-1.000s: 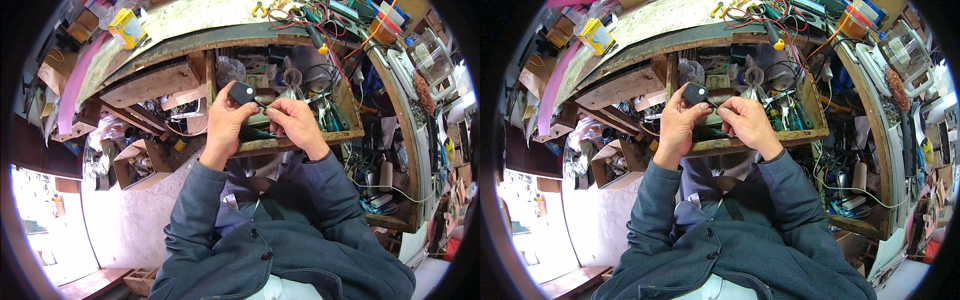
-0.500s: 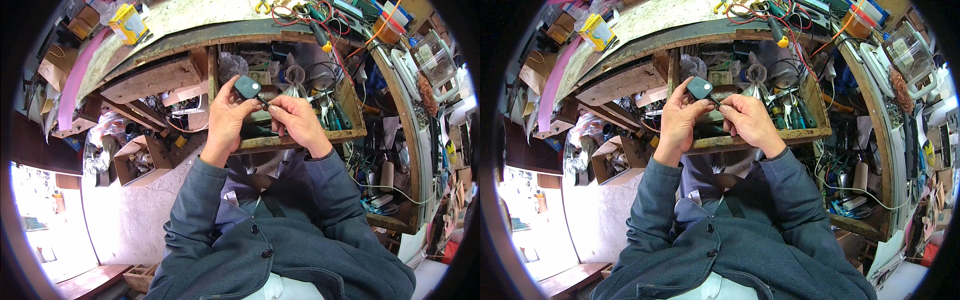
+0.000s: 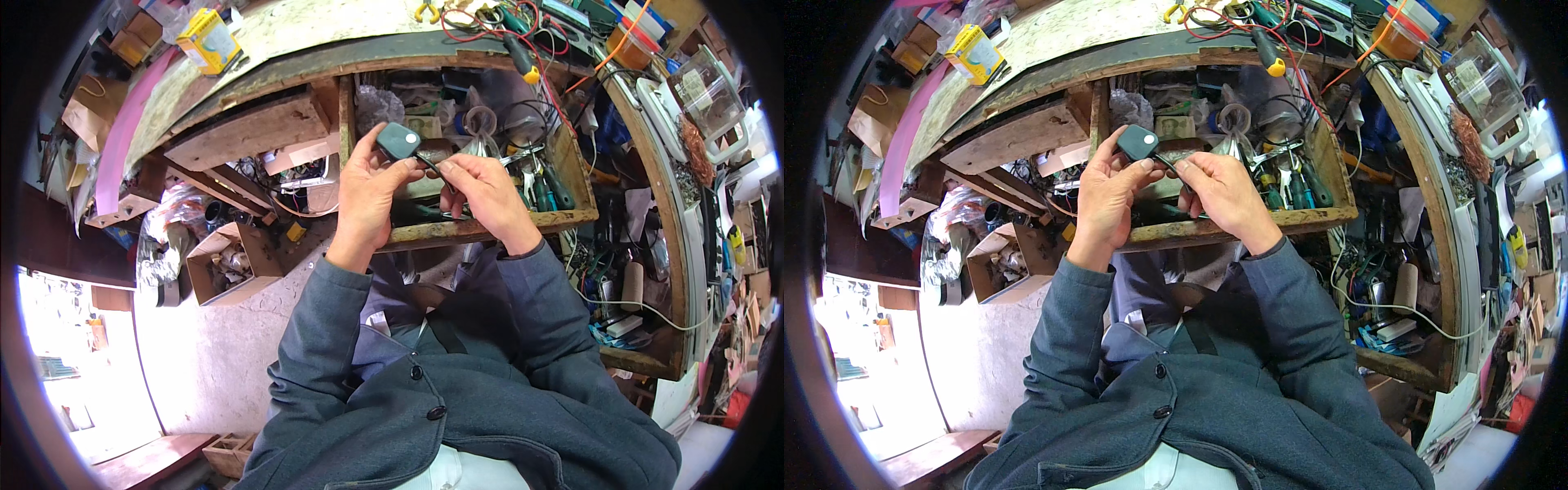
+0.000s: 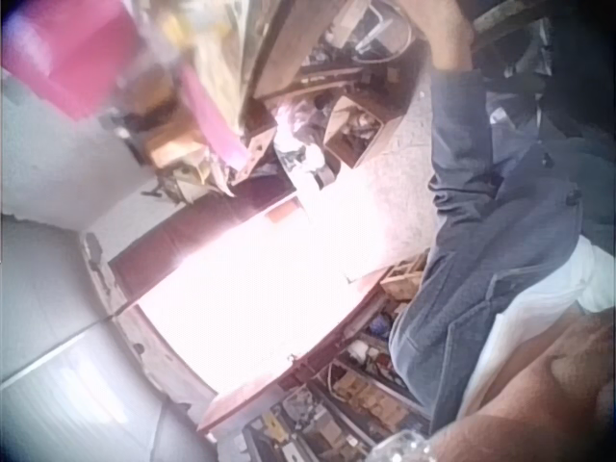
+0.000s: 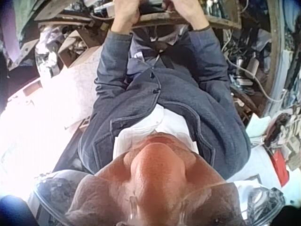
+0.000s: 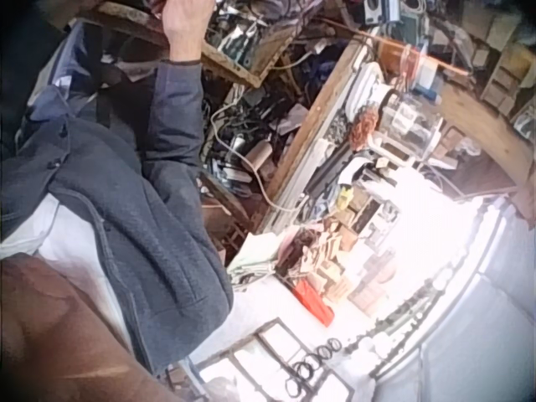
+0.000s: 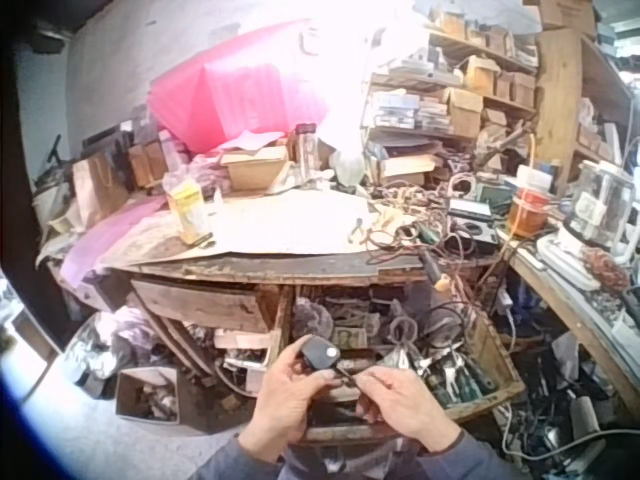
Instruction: The person retrieves a black electrical plug from a cluttered drawer, opens it with a screwdriver, and uses a multimeter to test the internal connections. The plug is then reassembled and placed back on the workbench.
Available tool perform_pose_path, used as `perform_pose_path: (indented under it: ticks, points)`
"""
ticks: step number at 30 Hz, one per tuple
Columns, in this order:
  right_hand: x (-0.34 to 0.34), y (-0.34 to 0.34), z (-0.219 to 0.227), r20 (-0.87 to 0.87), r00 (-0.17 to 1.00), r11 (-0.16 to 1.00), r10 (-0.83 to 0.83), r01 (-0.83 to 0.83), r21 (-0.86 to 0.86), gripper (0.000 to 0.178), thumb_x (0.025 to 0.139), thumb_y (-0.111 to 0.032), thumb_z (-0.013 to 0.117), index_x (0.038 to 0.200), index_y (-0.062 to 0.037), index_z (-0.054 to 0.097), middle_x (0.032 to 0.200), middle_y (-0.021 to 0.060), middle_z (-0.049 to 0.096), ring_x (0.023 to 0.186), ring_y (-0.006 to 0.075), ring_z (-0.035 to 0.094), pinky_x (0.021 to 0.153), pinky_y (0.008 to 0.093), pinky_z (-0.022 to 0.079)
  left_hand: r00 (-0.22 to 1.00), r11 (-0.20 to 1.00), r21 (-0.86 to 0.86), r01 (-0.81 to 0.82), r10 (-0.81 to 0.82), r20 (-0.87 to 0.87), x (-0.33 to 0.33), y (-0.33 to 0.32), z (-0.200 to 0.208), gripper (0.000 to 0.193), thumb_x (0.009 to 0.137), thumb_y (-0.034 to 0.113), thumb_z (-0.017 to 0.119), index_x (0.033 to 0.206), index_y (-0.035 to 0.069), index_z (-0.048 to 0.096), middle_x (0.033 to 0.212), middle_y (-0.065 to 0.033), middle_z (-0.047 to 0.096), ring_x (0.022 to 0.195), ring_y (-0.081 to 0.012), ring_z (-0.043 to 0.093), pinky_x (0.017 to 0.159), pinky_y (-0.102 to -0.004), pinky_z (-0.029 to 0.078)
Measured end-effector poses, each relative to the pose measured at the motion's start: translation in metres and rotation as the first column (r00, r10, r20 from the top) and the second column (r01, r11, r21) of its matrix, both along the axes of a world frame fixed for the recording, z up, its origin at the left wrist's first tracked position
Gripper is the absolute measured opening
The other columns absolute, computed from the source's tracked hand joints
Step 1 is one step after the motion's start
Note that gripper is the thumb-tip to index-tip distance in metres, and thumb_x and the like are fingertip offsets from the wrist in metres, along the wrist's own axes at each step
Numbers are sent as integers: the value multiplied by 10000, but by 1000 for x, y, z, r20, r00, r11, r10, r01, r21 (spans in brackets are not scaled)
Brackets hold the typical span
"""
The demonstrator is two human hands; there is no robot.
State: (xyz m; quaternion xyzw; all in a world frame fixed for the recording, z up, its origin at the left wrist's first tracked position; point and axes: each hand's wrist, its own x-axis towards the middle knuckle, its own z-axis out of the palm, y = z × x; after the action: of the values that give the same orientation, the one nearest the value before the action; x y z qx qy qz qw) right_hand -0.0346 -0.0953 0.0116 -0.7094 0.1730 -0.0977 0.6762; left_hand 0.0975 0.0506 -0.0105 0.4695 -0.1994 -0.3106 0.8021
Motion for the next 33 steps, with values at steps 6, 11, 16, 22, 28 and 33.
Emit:
perform_pose_path:
  ticks: [6,11,16,22,28,33]
  points:
    - [-1,-3,-6,78,993,981,-86,71,178,368,1110,-304,542,1098,32,691,753,116,705,600,136,641,563,249,505,998,998,-56,-39,37,-43,1,1,1,698,938,-53,703,1556,-52,379,1274,-149,651,1042,-231,720,907,-354,623]
    - [-2,-3,-4,82,993,978,-81,63,201,351,1102,-288,566,1099,38,698,774,106,711,624,127,652,575,243,512,998,998,-55,-43,40,-53,0,1,2,690,937,-63,697,1550,-56,381,1273,-152,650,1042,-241,722,914,-355,625]
    - [-6,2,0,97,995,994,21,-31,101,150,1026,-106,672,1101,17,713,799,21,702,687,80,655,620,228,527,998,998,-36,-42,41,-41,-2,0,2,691,937,-62,699,1552,-44,385,1288,-148,644,1051,-234,717,915,-361,627]
    - [-7,7,0,145,989,1000,1,3,-29,137,1005,-77,704,1113,2,731,834,-7,700,721,46,618,655,211,503,996,1000,13,7,-6,-86,-1,2,12,381,999,117,723,1339,31,574,1139,-59,665,1008,-196,702,875,-370,625]
    - [-7,11,-6,162,987,997,-20,32,-72,146,968,-36,734,1105,12,755,887,-24,711,788,34,621,690,221,508,995,1000,4,17,-16,-103,-1,5,13,344,1017,149,692,1325,33,591,1190,-88,680,1021,-232,727,866,-378,625]
    - [-9,10,-4,126,991,986,-42,62,-155,173,920,-73,781,1064,21,762,833,-4,715,737,37,592,648,242,490,986,994,-104,22,-39,-163,0,1,5,545,997,55,618,1507,-7,436,1239,-151,680,1039,-286,736,909,-396,613]
